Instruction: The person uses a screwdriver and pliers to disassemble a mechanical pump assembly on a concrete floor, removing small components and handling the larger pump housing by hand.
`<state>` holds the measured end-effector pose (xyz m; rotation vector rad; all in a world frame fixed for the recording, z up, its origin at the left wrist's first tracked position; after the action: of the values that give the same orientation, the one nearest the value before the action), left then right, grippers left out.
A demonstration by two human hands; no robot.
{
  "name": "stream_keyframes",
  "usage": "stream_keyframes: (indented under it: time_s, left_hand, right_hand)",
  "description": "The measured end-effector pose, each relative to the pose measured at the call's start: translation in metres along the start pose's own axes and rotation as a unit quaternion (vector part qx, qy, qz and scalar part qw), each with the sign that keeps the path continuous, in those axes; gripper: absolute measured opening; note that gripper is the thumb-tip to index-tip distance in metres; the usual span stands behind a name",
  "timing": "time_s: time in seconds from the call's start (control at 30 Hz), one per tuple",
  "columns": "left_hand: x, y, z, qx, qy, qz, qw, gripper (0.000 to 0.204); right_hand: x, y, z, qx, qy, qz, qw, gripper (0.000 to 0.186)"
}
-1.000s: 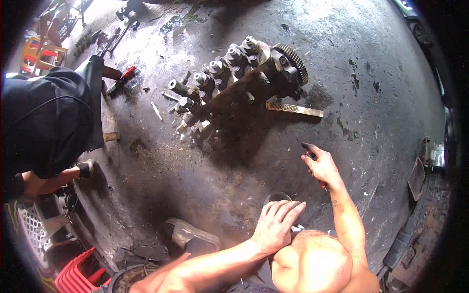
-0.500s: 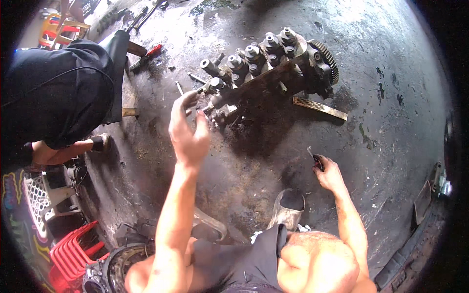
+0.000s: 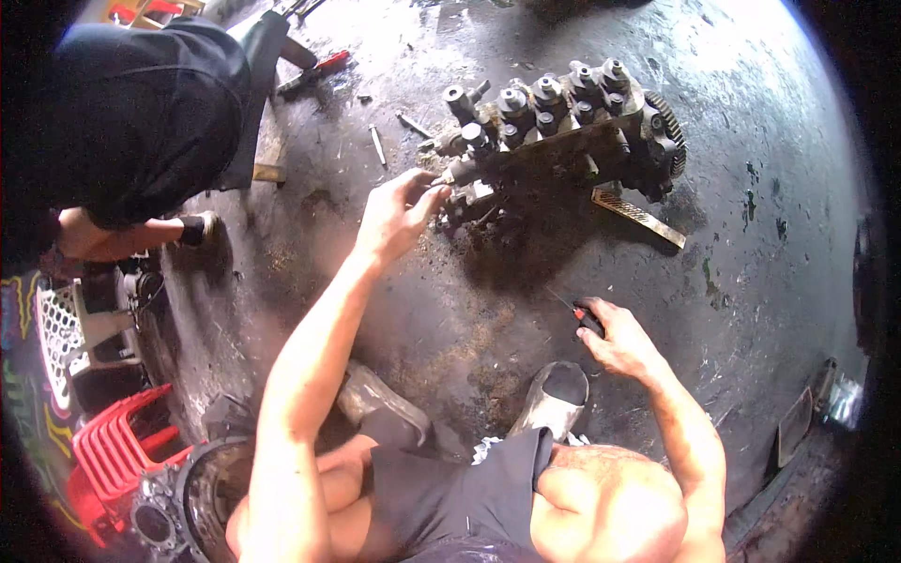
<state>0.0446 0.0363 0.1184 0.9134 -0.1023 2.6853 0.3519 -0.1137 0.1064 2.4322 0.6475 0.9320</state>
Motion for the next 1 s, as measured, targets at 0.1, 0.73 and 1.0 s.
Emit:
stream_keyframes:
  time_s: [0.1, 0.73, 1.0]
  left_hand:
    - [-0.013, 0.023, 0.016, 0.089, -0.301, -0.045, 0.948, 0.029]
    - [-0.095, 0.108, 0.181, 0.018, -0.053, -0.408, 0.911, 0.069]
    - [0.119, -0.063, 0.065, 0.209, -0.071, -0.302, 0.927, 0.050]
  right_hand:
    - [0.001, -0.009, -0.015, 0.091, 0.041, 0.019, 0.995, 0.041]
    - [0.059, -0.049, -0.042, 0.142, 0.130, 0.033, 0.981, 0.039]
    - [0.072, -0.034, -0.125, 0.139, 0.197, -0.013, 0.970, 0.043]
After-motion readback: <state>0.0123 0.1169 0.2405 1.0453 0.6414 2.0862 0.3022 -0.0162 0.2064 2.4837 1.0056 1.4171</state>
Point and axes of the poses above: each hand's wrist, its own y-axis away from the middle knuckle, its own x-axis out of the back of the hand, z = x × y, the point moved 2 cm from there along -y, towards the middle knuckle, and after that the axes turned 7 degrees about -x, right-handed, at the moved point
